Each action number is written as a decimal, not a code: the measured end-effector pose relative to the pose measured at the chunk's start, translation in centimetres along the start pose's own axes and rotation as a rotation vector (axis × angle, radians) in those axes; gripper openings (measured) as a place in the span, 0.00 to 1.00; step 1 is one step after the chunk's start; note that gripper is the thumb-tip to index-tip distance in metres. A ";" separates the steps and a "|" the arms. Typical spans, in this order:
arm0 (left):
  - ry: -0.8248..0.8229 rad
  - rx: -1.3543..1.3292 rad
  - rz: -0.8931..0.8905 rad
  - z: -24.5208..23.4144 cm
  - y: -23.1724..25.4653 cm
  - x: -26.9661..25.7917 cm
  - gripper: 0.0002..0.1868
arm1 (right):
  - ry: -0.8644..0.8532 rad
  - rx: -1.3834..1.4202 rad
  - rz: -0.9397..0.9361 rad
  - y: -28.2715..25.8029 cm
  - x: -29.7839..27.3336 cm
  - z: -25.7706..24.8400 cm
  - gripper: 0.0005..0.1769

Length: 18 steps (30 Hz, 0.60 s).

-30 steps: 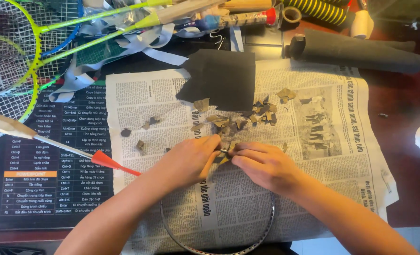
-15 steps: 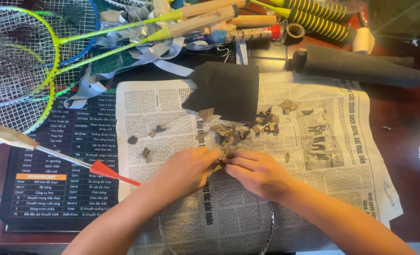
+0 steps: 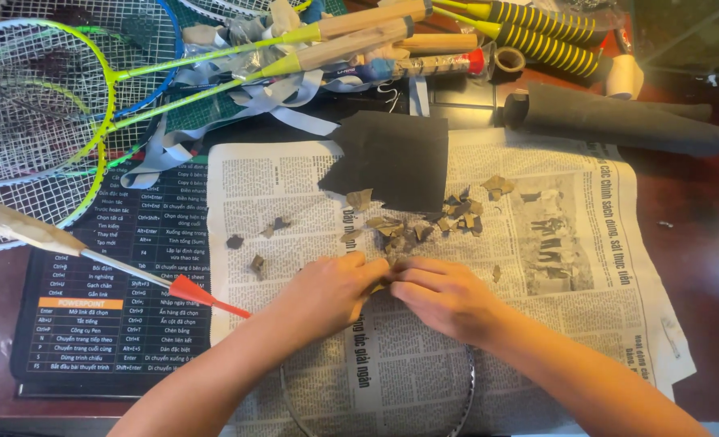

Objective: The recorder is replacing the grommets on a badminton racket frame.

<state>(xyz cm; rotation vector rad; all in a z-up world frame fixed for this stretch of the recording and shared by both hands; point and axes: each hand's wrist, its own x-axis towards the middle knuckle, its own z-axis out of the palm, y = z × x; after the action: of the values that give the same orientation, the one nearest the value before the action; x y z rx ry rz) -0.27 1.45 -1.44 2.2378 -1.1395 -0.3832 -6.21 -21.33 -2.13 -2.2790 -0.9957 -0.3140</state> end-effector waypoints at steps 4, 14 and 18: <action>-0.042 0.009 -0.087 0.2 0.3 -0.1 0.10 | -0.004 -0.014 -0.035 0.1 -0.5 -0.8 0.14; 0.002 0.008 -0.071 0.6 0.4 -0.3 0.13 | -0.042 -0.054 -0.069 0.6 -0.6 -1.0 0.16; 0.020 0.001 -0.087 0.7 0.6 -0.4 0.10 | -0.026 -0.035 -0.067 0.3 -0.1 -1.0 0.16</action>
<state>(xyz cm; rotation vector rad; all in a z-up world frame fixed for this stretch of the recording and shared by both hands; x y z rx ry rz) -1.21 1.24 -1.61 2.2924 -1.0345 -0.3941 -6.05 -22.13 -1.54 -2.2897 -1.0893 -0.3334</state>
